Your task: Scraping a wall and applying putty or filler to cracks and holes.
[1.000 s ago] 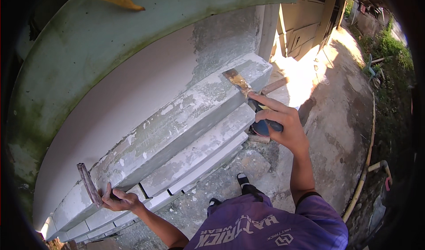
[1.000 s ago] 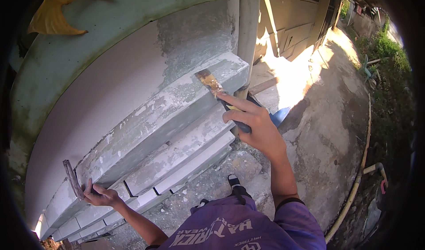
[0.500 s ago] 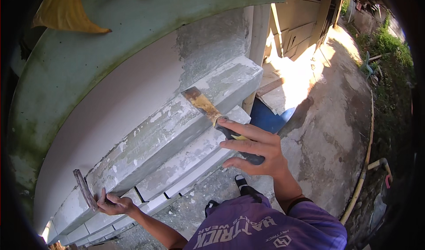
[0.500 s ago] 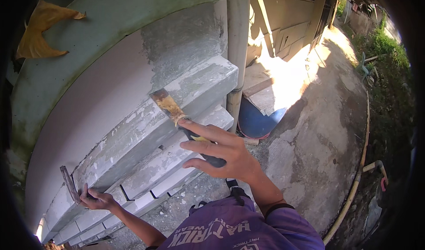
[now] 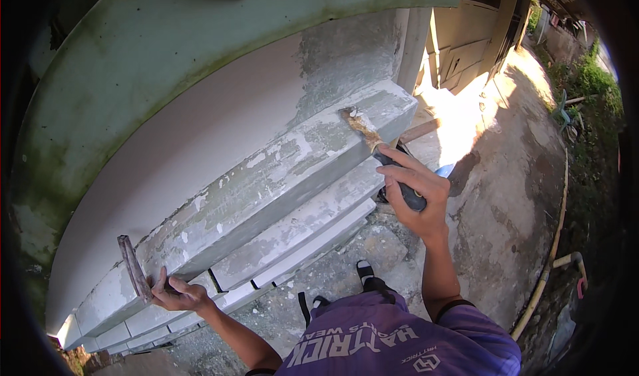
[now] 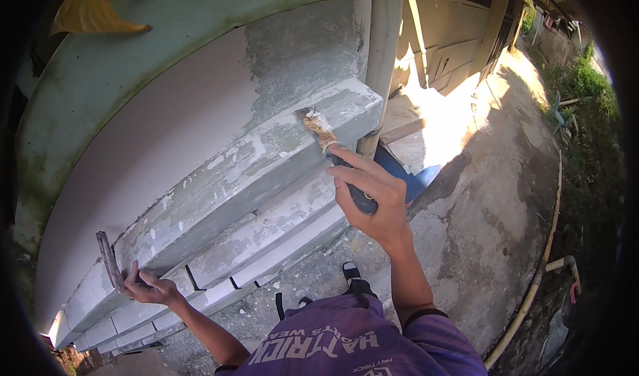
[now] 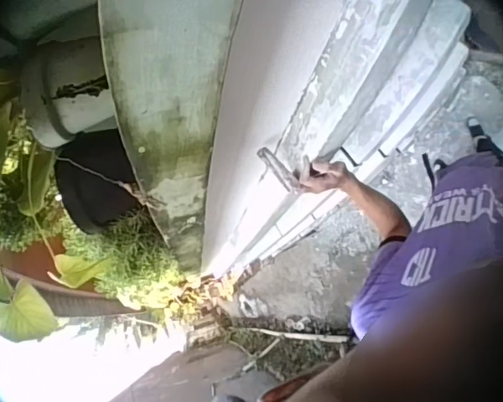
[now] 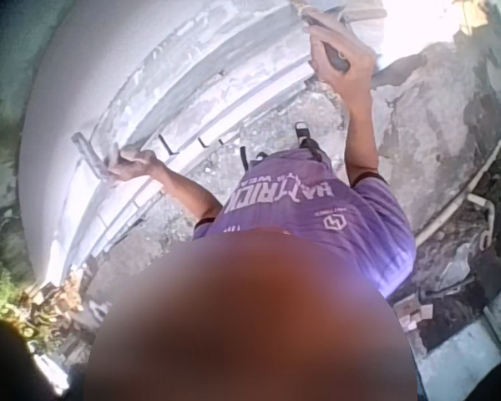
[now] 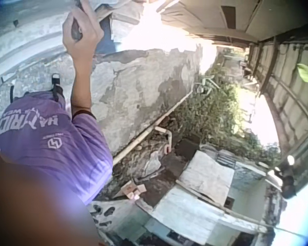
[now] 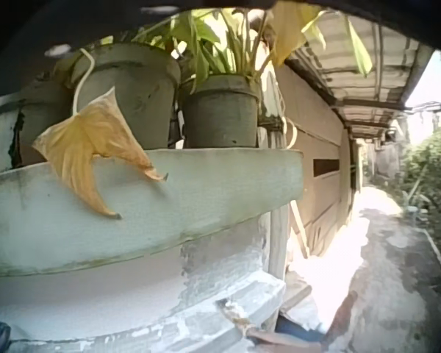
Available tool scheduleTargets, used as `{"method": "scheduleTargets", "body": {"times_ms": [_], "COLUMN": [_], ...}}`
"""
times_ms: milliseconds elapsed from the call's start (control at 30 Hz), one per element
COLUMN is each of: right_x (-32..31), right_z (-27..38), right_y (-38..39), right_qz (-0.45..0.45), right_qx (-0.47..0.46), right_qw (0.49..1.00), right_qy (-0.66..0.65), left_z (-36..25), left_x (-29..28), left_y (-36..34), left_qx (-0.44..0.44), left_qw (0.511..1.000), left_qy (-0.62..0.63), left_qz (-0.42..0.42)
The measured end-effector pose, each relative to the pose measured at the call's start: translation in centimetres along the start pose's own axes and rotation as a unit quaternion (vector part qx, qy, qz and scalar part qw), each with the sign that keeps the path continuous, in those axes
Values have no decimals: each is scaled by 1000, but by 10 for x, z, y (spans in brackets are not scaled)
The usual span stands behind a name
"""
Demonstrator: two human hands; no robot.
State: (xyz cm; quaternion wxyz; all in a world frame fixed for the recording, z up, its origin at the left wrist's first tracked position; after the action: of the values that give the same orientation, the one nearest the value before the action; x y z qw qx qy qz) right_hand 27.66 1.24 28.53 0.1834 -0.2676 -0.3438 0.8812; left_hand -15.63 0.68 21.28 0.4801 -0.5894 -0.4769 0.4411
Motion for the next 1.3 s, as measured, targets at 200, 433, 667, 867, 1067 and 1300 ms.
{"method": "scheduleTargets", "body": {"times_ms": [200, 433, 667, 867, 1067, 1300], "right_x": [-69, -23, 58, 63, 6, -53], "right_z": [-83, -3, 62, 42, -18, -80], "right_y": [-30, 2, 21, 12, -18, -29], "right_qz": [-218, -181, 32, 53, -7, -206], "right_qx": [119, 28, -89, -45, -23, 60], "right_qw": [961, 983, 982, 990, 999, 971], "right_qy": [121, -3, -166, -122, -37, 106], "left_z": [7, 4, 0, -1, 5, 5], "left_x": [2, 1, 0, 1, -1, 1], "left_y": [7, 4, 0, 2, 6, 7], "left_qx": [-13, 2, 5, -8, -16, -20], "left_qw": [1000, 1000, 1000, 1000, 1000, 999], "left_qy": [0, 4, -2, 7, 11, 17], "left_qz": [16, 3, 6, 7, 17, 18]}}
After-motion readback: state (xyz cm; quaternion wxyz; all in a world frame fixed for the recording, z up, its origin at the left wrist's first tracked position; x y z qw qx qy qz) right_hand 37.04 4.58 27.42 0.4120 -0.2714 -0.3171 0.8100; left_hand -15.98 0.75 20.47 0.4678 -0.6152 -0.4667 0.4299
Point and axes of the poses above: each hand's wrist, its own y-axis away from the middle knuckle, its own x-axis out of the palm, z = x × y, the point moved 2 cm from there along -y, towards the middle knuckle, and after that the axes turned 4 degrees about x, right-handed, at the moved point
